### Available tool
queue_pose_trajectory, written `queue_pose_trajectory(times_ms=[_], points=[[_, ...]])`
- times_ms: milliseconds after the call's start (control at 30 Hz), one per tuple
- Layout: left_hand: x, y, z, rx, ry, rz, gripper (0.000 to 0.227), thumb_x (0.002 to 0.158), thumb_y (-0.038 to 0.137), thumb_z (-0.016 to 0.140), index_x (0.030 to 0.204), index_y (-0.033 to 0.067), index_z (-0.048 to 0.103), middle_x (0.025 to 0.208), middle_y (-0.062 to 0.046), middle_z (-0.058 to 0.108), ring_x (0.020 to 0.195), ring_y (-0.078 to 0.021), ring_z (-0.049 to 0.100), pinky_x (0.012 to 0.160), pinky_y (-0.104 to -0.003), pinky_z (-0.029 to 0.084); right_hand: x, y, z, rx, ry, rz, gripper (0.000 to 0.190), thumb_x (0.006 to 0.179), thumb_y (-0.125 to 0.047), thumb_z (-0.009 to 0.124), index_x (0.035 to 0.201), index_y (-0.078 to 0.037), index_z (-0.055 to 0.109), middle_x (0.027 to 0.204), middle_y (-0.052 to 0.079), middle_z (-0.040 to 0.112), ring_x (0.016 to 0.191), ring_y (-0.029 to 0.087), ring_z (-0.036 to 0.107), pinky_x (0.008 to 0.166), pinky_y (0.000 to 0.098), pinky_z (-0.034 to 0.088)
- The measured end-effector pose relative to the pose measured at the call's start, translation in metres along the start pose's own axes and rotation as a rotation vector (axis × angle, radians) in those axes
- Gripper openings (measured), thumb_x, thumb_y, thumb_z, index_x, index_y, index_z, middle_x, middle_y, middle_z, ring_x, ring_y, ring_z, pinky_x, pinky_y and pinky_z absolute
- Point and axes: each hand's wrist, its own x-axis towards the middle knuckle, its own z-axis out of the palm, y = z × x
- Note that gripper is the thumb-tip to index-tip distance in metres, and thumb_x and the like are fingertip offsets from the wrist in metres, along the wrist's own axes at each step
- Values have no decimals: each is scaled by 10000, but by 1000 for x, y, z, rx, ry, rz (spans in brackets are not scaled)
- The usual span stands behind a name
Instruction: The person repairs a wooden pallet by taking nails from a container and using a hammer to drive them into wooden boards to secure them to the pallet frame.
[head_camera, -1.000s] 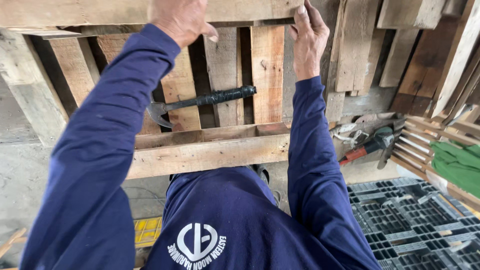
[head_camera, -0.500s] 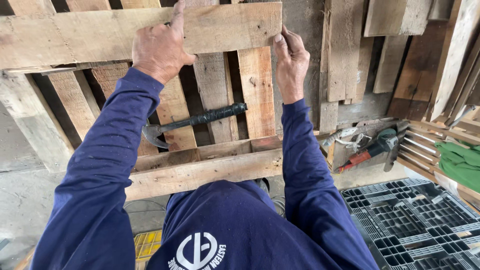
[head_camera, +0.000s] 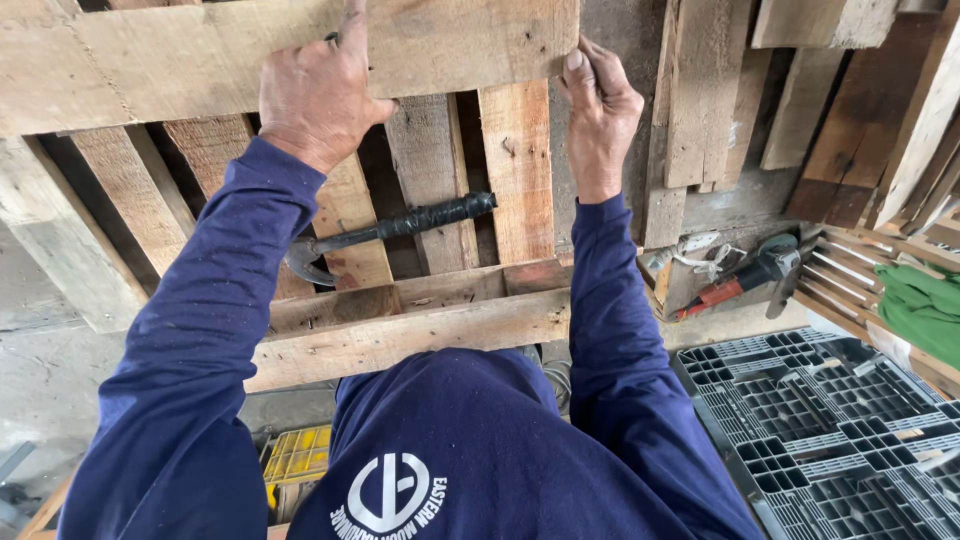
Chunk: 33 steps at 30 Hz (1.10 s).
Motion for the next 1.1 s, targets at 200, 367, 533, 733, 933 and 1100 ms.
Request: queue_pose_trajectory(times_ms=[200,367,533,733,933,1100], points=[[6,0,-1,-69,-74,-40,1061,876,516,881,1613,-17,334,601,-60,642,464,-196,629,453,-329,551,2,-9,8,-6,32,9,272,1048,-232,692,1257,-59,718,1072,39,733,1030,149,749,928,396,644],[3,-1,1,-42,22,-3,1160,807,567,901,1613,-7,295,629,-51,658,496,-196,642,490,-338,558,5,-9,8,19,30,36,281,1061,-238,689,1264,-46,718,1143,66,728,1090,178,742,937,408,645],[4,-2,6,-23,-37,-18,1176,844,583,876,1631,-11,235,602,-40,632,445,-169,595,428,-316,530,5,-6,4,-2,31,71,302,1043,-250,695,1268,-49,713,1140,116,750,1057,220,771,894,428,653],[6,1,-5,-95,-88,-40,1216,821,648,829,1632,4,192,594,-27,607,455,-148,564,460,-310,525,5,-8,9,-40,61,77,337,1034,-284,684,1277,-51,698,1155,108,742,1074,214,776,870,408,657],[-6,14,1,-1001,94,-54,551,1037,428,651,1340,34,411,822,-62,566,661,-134,565,599,-288,566,4,2,4,-37,62,96,320,1049,-259,688,1297,-57,701,1112,90,763,1035,190,772,861,369,661],[-28,54,11,-1959,39,-517,111,1089,188,543,1077,78,550,828,-31,590,563,-91,437,410,-247,355,2,8,6,-20,87,76,316,1049,-235,673,1316,-67,684,1111,77,770,1015,169,767,857,343,698]])
